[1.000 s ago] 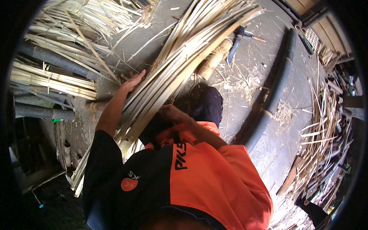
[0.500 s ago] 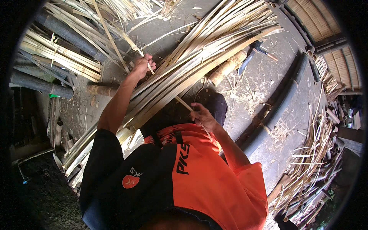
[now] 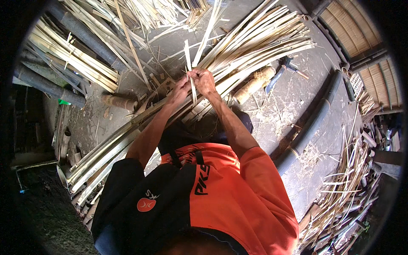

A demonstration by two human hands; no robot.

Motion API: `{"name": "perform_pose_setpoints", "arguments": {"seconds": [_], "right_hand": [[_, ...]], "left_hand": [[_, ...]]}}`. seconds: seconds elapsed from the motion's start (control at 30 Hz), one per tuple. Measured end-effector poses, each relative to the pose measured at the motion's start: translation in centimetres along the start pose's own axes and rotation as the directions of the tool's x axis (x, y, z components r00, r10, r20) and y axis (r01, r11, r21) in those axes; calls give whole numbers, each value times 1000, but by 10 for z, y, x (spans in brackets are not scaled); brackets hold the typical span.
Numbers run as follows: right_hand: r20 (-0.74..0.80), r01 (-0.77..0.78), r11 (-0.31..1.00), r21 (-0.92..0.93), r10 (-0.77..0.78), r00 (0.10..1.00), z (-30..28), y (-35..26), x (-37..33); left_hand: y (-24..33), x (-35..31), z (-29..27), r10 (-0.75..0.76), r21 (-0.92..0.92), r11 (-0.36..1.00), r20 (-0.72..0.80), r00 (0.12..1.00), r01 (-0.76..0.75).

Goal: The person gathers and aligns thin bamboo strips, then uses a machete and a wooden mallet to split a long black pipe into sections.

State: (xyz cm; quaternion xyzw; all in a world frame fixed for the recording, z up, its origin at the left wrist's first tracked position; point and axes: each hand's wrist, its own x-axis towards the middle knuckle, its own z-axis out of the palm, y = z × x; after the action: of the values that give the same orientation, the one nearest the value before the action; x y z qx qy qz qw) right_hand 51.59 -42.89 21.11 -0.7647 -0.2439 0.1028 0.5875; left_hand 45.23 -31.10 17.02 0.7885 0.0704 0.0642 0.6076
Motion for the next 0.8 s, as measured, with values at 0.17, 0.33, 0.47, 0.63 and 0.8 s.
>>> {"name": "perform_pose_setpoints", "arguments": {"seconds": [0.17, 0.33, 0.47, 0.63, 0.8], "right_hand": [[-99, -158, 942, 297, 195, 976, 14, 23, -1], [38, -132, 985, 112, 129, 991, -25, -12, -29], [173, 514, 693, -506, -502, 847, -33, -44, -64], [678, 787, 46, -615, -480, 557, -39, -4, 10], [890, 900, 24, -436, -140, 435, -58, -23, 39]], "left_hand": [[19, -8, -1, -100, 203, 977, 130, 987, 72], [18, -10, 13, 25, 137, 990, -11, 1000, -23], [1, -10, 16, 95, 251, 965, -92, 991, -70], [20, -16, 24, 183, 288, 947, -118, 976, -143], [11, -24, 11, 106, 349, 935, -97, 990, -66]]}}
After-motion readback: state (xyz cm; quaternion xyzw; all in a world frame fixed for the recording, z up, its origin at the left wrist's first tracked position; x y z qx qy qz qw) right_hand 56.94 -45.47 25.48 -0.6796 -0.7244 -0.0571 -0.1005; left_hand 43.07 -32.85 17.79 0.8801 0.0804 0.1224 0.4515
